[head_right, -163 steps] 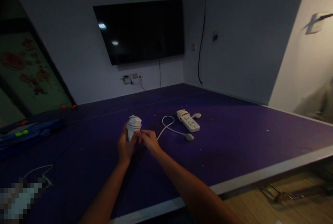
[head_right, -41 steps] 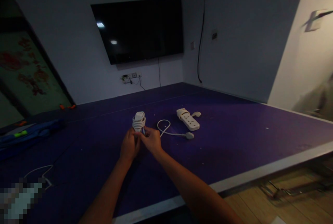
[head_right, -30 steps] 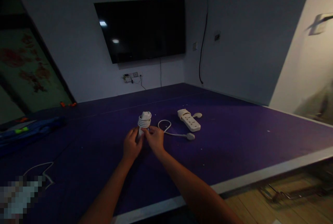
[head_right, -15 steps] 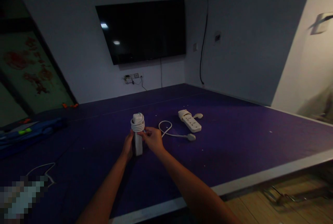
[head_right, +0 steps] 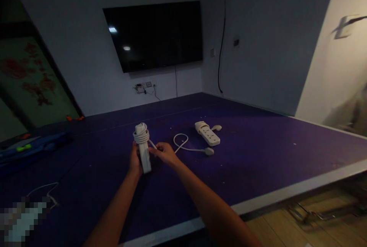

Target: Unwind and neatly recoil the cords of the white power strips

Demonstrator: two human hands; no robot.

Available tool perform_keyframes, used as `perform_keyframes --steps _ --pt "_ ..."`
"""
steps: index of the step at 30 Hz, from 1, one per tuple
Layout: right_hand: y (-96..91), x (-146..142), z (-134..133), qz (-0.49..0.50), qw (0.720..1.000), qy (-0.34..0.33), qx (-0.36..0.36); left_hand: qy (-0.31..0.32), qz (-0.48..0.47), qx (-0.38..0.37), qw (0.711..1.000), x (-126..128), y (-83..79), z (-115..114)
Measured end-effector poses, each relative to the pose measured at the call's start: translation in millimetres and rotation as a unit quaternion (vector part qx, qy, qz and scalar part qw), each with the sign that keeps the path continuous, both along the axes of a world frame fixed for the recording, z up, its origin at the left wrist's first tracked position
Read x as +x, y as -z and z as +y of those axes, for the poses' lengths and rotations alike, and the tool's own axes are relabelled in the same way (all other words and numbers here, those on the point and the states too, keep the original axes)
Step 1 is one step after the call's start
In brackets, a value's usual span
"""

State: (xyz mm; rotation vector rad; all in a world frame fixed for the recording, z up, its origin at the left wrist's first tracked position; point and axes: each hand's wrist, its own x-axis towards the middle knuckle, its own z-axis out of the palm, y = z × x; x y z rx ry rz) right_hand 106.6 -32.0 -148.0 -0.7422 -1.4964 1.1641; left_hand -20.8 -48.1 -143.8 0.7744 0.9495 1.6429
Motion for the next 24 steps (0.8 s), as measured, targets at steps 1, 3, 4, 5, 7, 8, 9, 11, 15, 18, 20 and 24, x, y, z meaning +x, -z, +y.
perform_keyframes --steps 1,3,4,5,7,8,9,11,15,18,20,24 --pt "-0.3 0.7 0.7 -0.007 1.000 -0.012 -0.008 0.002 -0.012 -0.008 1.000 -0.4 -1.4 0.1" --pt "-2.6 2.9 1.2 -0.001 0.999 -0.023 -0.029 0.001 -0.030 -0.019 0.999 -1.1 -4.5 0.4" --pt "-4.5 4.4 1.1 0.009 0.999 -0.020 -0.039 -0.001 -0.032 -0.025 0.999 -1.3 -6.0 0.6" --pt "-6.7 5.9 0.7 0.022 0.999 -0.014 -0.045 -0.006 -0.029 -0.029 0.999 -1.5 -7.2 0.7" --pt "-11.0 8.9 -0.8 0.044 0.998 -0.004 -0.042 -0.025 -0.013 -0.027 0.999 -1.4 -8.9 0.3" --pt "-12.7 10.1 -1.7 0.051 0.998 -0.002 -0.033 -0.036 0.001 -0.021 0.999 -1.2 -9.2 -0.3" --pt "-13.9 10.7 -2.7 0.057 0.998 -0.002 -0.024 -0.047 0.018 -0.012 0.999 -1.0 -9.2 -1.1" --pt "-14.5 10.5 -4.9 0.063 0.998 -0.003 -0.009 -0.065 0.053 0.006 0.996 -0.7 -8.7 -3.2" --pt "-13.2 6.3 -10.6 0.053 0.998 -0.020 0.019 -0.071 0.108 0.028 0.991 -1.6 -6.1 -5.7" --pt "-13.9 4.2 -15.5 0.025 0.997 -0.045 0.050 -0.090 0.165 0.044 0.981 -3.6 -3.8 -5.1" --pt "-14.7 3.8 -17.6 0.014 0.997 -0.053 0.062 -0.117 0.217 0.053 0.968 -5.2 -2.6 -4.5" --pt "-12.5 3.2 -16.5 0.008 0.996 -0.051 0.068 -0.175 0.325 0.070 0.927 -8.1 -1.9 -5.7"
